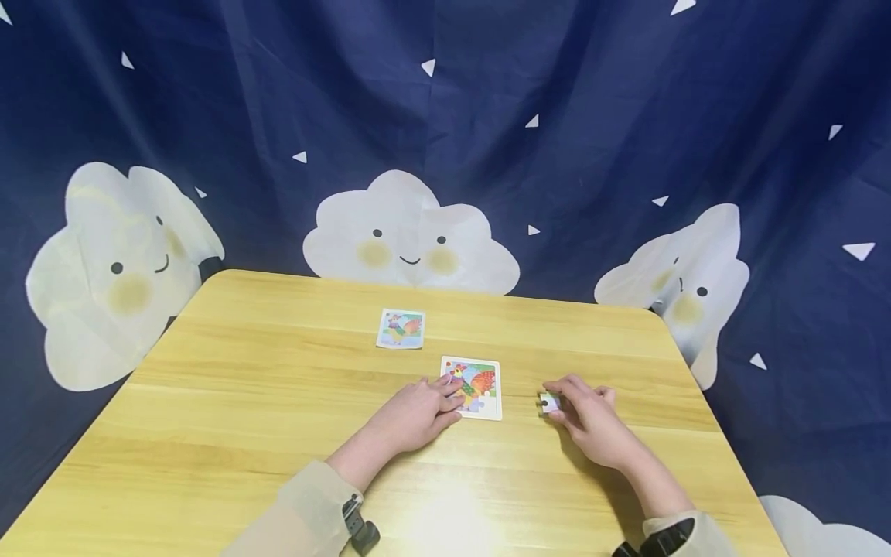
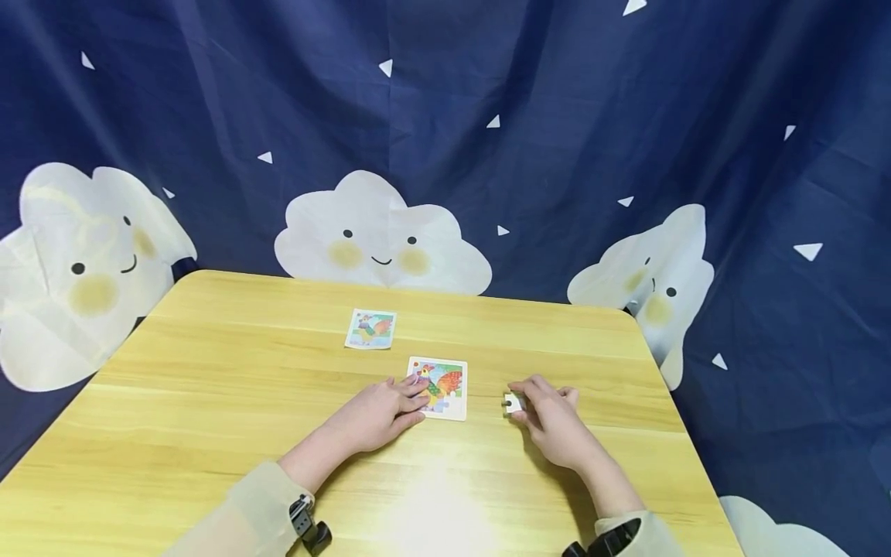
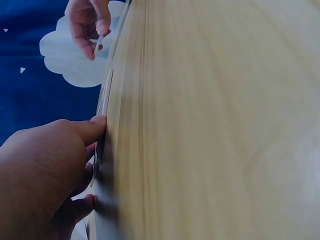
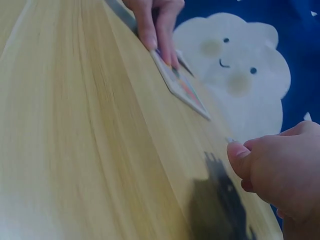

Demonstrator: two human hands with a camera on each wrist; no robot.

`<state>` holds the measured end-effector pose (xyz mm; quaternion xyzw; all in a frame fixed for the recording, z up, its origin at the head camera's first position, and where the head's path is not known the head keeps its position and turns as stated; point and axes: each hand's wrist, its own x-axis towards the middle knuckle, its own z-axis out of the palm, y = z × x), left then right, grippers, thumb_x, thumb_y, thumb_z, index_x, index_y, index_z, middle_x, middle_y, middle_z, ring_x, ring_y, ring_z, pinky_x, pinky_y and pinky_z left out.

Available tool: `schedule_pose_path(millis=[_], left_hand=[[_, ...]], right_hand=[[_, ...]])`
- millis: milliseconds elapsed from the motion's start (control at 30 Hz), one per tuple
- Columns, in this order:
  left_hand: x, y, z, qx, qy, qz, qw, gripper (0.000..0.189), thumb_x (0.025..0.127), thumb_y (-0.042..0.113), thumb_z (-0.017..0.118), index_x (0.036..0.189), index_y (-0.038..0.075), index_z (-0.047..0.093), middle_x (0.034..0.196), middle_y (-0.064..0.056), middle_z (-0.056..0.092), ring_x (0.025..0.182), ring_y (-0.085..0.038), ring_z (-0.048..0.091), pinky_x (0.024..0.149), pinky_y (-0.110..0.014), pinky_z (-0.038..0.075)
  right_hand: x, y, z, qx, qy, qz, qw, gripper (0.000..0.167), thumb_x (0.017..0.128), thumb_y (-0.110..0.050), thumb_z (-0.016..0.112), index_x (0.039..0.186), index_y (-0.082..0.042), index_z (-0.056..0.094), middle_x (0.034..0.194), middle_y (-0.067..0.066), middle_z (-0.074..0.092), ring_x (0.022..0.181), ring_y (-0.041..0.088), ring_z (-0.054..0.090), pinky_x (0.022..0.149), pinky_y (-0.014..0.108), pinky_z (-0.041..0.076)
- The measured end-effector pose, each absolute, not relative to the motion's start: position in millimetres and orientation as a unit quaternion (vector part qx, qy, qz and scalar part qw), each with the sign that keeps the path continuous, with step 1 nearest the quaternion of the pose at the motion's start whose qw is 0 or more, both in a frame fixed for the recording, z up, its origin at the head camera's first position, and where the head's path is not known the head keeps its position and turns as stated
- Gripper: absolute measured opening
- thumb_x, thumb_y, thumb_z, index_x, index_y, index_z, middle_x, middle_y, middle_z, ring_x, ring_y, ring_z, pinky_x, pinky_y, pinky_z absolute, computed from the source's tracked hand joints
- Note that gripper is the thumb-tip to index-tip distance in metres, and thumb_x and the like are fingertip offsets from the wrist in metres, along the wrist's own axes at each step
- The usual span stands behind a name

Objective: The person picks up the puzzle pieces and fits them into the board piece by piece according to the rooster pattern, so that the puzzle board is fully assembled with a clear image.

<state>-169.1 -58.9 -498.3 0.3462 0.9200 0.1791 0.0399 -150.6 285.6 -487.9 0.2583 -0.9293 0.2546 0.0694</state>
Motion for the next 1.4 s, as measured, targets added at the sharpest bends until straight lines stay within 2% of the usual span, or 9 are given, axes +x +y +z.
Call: schedule_pose_path(millis=[167, 433, 700, 1400], left_hand=[[-169, -57, -498, 0.346, 0.920, 0.180, 0.037, 0.042, 0.110, 0.037, 0.058, 0.143, 0.013, 0.068, 0.159, -0.002, 0.049, 0.150, -0.025, 0.041, 0.121, -0.055, 0.034], [-169, -56, -498, 0.344, 0.921, 0.181, 0.034, 0.041, 0.110, 0.036, 0.059, 0.143, 0.013, 0.068, 0.159, -0.004, 0.049, 0.150, -0.026, 0.042, 0.121, -0.056, 0.034], [-166, -56, -498, 0.342, 0.920, 0.184, 0.043, 0.042, 0.110, 0.037, 0.058, 0.143, 0.013, 0.067, 0.159, -0.003, 0.047, 0.150, -0.027, 0.041, 0.122, -0.056, 0.032], [-168, -55, -497, 0.340, 0.922, 0.183, 0.033, 0.041, 0.110, 0.035, 0.060, 0.142, 0.012, 0.069, 0.158, -0.004, 0.049, 0.149, -0.028, 0.043, 0.121, -0.058, 0.033]], right_hand=[[-155, 267, -488, 0.261, -0.929, 0.255, 0.056, 0.043, 0.095, -0.007, 0.078, 0.136, -0.004, 0.066, 0.120, -0.002, 0.064, 0.093, 0.009, 0.057, 0.089, 0.048, 0.022], [-162, 241, -490, 0.280, -0.921, 0.267, 0.036, 0.042, 0.096, -0.013, 0.080, 0.135, -0.006, 0.067, 0.116, -0.005, 0.064, 0.084, 0.004, 0.050, 0.089, 0.046, 0.020], [-162, 224, -492, 0.295, -0.914, 0.278, 0.017, 0.039, 0.097, -0.022, 0.080, 0.132, -0.009, 0.070, 0.104, -0.008, 0.060, 0.083, 0.006, 0.048, 0.084, 0.044, 0.019], [-168, 207, -500, 0.290, -0.921, 0.261, 0.003, 0.039, 0.102, -0.027, 0.073, 0.135, -0.006, 0.070, 0.109, -0.005, 0.058, 0.083, 0.007, 0.048, 0.089, 0.048, 0.020]])
